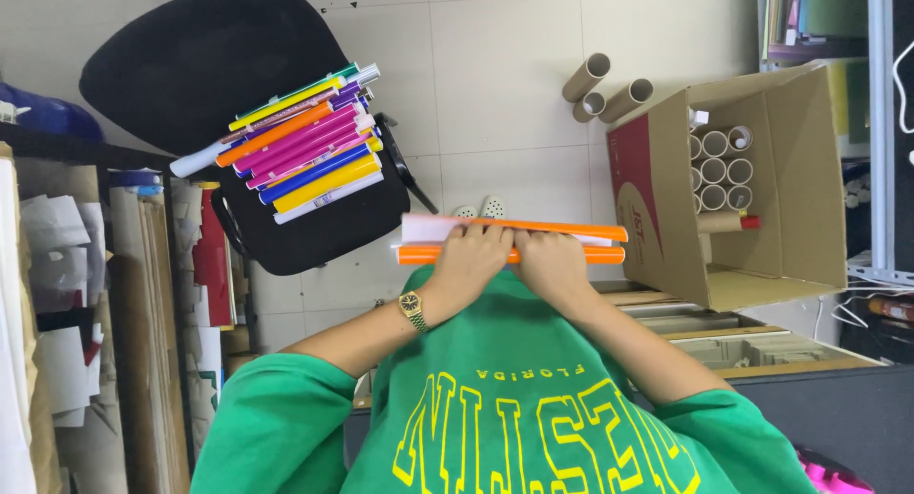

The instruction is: Organizing and securing rolls of colored vinyl or paper using tape.

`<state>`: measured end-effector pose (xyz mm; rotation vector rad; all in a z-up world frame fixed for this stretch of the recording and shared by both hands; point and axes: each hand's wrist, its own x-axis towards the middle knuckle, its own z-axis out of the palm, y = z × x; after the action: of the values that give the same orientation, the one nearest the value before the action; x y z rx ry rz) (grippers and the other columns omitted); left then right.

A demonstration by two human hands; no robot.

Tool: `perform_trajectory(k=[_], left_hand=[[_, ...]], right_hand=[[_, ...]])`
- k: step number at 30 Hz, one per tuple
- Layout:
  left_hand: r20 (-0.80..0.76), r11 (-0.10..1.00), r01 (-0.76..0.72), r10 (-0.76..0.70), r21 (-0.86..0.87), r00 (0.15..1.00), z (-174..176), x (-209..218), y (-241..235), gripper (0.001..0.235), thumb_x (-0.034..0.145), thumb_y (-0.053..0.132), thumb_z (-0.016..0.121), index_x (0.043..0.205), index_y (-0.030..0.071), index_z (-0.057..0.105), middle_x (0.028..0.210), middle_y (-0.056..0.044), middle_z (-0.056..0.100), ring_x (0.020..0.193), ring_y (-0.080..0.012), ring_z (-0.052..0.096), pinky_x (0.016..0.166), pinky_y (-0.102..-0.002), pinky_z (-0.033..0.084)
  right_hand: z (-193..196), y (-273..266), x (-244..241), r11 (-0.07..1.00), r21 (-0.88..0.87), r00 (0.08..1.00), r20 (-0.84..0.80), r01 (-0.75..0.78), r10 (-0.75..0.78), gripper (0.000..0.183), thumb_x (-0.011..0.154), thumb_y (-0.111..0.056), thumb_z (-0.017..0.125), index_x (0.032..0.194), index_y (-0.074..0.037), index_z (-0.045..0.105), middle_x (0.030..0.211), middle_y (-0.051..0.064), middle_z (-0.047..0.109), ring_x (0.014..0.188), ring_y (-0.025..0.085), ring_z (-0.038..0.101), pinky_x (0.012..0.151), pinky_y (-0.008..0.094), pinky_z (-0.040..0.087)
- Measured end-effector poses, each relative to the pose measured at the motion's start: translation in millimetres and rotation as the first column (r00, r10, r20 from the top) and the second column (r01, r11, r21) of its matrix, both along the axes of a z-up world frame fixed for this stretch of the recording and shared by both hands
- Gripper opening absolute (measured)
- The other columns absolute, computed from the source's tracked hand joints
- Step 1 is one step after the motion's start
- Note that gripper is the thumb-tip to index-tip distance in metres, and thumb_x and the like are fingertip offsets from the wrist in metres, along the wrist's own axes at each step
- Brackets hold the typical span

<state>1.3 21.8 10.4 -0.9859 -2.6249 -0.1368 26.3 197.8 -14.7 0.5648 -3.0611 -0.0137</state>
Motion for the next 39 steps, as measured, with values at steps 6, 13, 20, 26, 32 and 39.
perform_trajectory(k=[6,13,20,26,32,39], left_hand=[[-0.026,0.992,-0.044,0.041,-0.122,0.999,-15,0,-3,0.013,0.083,0.016,0.062,0.076,0.027,0.058,0.058,0.008,0.057,0.05,-0.0143,0.064,0.044,-0.03,0.051],[-0.057,0.996,-0.025,0.02,-0.083,0.998,24,-8,-3,0.014,0.086,0.014,0.062,0.074,0.022,0.059,0.064,0.004,0.057,0.056,-0.0173,0.066,0.05,-0.029,0.052],[0.626,0.998,0.013,0.03,-0.065,0.779,17,-14,-12,0.006,0.085,0.001,0.057,0.09,0.005,0.058,0.07,-0.014,0.071,0.067,-0.0405,0.075,0.056,-0.05,0.06],[-0.168,0.998,0.034,-0.044,-0.058,0.985,24,-8,-6,0.016,0.09,0.015,0.061,0.077,0.022,0.056,0.066,0.003,0.054,0.062,-0.0183,0.064,0.055,-0.03,0.053],[-0.068,0.995,-0.035,0.029,-0.093,0.997,8,-10,-10,0.012,0.085,0.017,0.059,0.074,0.023,0.056,0.062,0.007,0.051,0.056,-0.0139,0.061,0.042,-0.026,0.049],[-0.107,0.996,0.016,-0.025,-0.085,0.994,49,-17,-11,0.013,0.085,0.018,0.067,0.092,0.021,0.057,0.072,0.005,0.054,0.047,-0.0134,0.061,0.042,-0.029,0.054]], right_hand=[[4,-2,-1,0.99,-0.116,0.992,0.111,0.078,-0.065,0.03,0.066,-0.029,0.073,0.093,-0.015,0.072,0.072,0.006,0.069,0.071,0.032,0.074,0.065,0.046,0.058],[-21,2,-2,0.997,-0.069,0.996,-0.078,0.029,-0.035,0.018,0.072,-0.026,0.066,0.089,-0.021,0.064,0.074,-0.002,0.066,0.076,0.021,0.072,0.063,0.036,0.055],[10,-5,-7,0.996,-0.007,0.974,-0.208,-0.092,0.088,0.031,0.064,-0.025,0.076,0.091,-0.02,0.061,0.082,0.001,0.061,0.085,0.024,0.065,0.075,0.037,0.051],[-15,11,-17,0.994,-0.101,0.995,-0.094,-0.037,0.027,0.018,0.072,-0.027,0.069,0.09,-0.022,0.066,0.077,-0.002,0.067,0.077,0.02,0.072,0.065,0.034,0.056],[-8,0,-21,0.988,-0.088,0.953,-0.287,-0.124,0.094,0.022,0.066,-0.024,0.074,0.082,-0.02,0.059,0.076,0.0,0.058,0.078,0.022,0.064,0.07,0.034,0.049],[-34,7,-20,0.992,-0.078,0.95,-0.305,-0.1,0.072,0.024,0.068,-0.025,0.071,0.089,-0.019,0.063,0.075,-0.003,0.056,0.077,0.019,0.062,0.066,0.031,0.049]])
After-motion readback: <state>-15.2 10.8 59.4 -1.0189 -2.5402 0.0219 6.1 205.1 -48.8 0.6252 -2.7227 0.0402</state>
